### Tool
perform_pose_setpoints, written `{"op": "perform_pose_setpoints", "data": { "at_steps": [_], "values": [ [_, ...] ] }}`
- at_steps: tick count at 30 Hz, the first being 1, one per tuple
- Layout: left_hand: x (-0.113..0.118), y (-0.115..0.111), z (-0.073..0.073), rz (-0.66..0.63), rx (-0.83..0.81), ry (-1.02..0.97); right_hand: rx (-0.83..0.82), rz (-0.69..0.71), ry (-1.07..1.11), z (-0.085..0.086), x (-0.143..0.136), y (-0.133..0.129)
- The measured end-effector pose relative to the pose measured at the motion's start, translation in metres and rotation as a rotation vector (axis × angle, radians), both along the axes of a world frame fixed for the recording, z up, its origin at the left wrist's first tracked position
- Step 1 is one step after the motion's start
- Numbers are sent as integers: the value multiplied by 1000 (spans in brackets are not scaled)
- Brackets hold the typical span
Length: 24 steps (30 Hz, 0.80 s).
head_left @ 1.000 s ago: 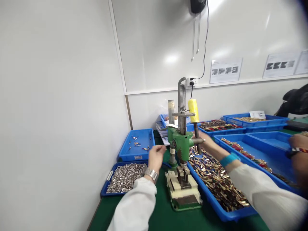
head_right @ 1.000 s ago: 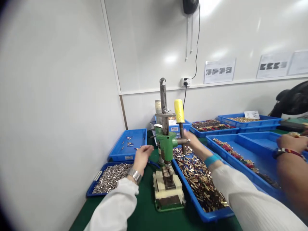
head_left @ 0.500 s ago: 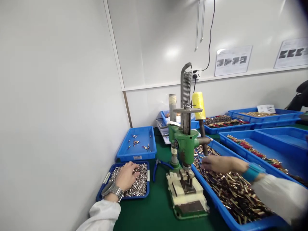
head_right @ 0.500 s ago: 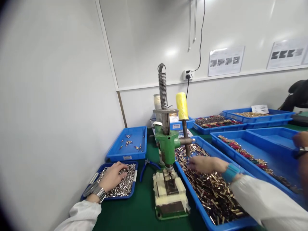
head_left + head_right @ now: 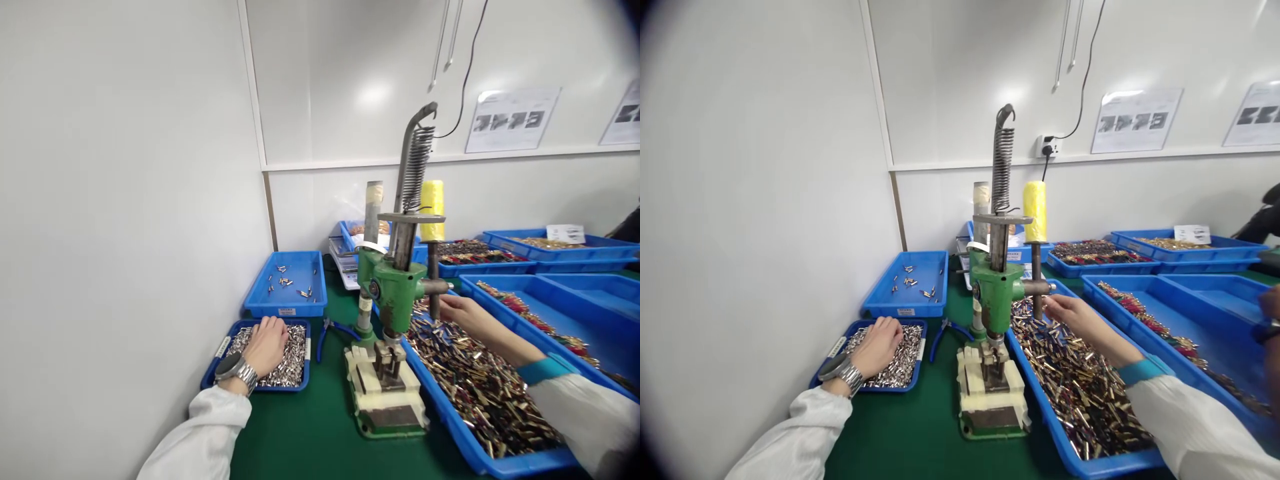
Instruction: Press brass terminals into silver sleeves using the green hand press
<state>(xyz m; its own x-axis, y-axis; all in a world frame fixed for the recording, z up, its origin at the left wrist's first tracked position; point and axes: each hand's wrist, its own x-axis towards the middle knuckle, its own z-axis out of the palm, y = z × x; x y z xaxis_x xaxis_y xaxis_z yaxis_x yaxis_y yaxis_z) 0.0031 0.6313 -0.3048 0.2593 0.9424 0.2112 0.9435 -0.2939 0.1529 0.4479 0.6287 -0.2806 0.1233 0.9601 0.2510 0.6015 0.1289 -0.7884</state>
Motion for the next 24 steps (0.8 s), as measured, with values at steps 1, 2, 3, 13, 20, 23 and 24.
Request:
{"op": "perform_pose_setpoints", "data": {
  "at_steps": [1, 2, 3, 13, 20, 23, 24],
  "values": [
    [2, -1, 0, 16, 6, 8, -40, 36, 49, 0, 6, -4],
    [4, -2, 0, 32, 15, 17, -69, 67, 86, -1, 12, -9],
    [6, -3, 0, 45, 26, 28, -83, 83, 100, -3, 17, -14],
    [52, 0, 26, 18, 153, -105, -64, 99, 206, -10, -70, -129],
    [141, -8, 22, -284, -132, -1048, -11, 68, 1036, -17, -184, -107],
    [157, -17, 15, -319, -281, -1266, 73, -73, 1060, -27, -195, -99],
    [158, -20, 14, -320, -330, -1308, 100, -94, 1037, -29, -195, -99]
  ]
}}
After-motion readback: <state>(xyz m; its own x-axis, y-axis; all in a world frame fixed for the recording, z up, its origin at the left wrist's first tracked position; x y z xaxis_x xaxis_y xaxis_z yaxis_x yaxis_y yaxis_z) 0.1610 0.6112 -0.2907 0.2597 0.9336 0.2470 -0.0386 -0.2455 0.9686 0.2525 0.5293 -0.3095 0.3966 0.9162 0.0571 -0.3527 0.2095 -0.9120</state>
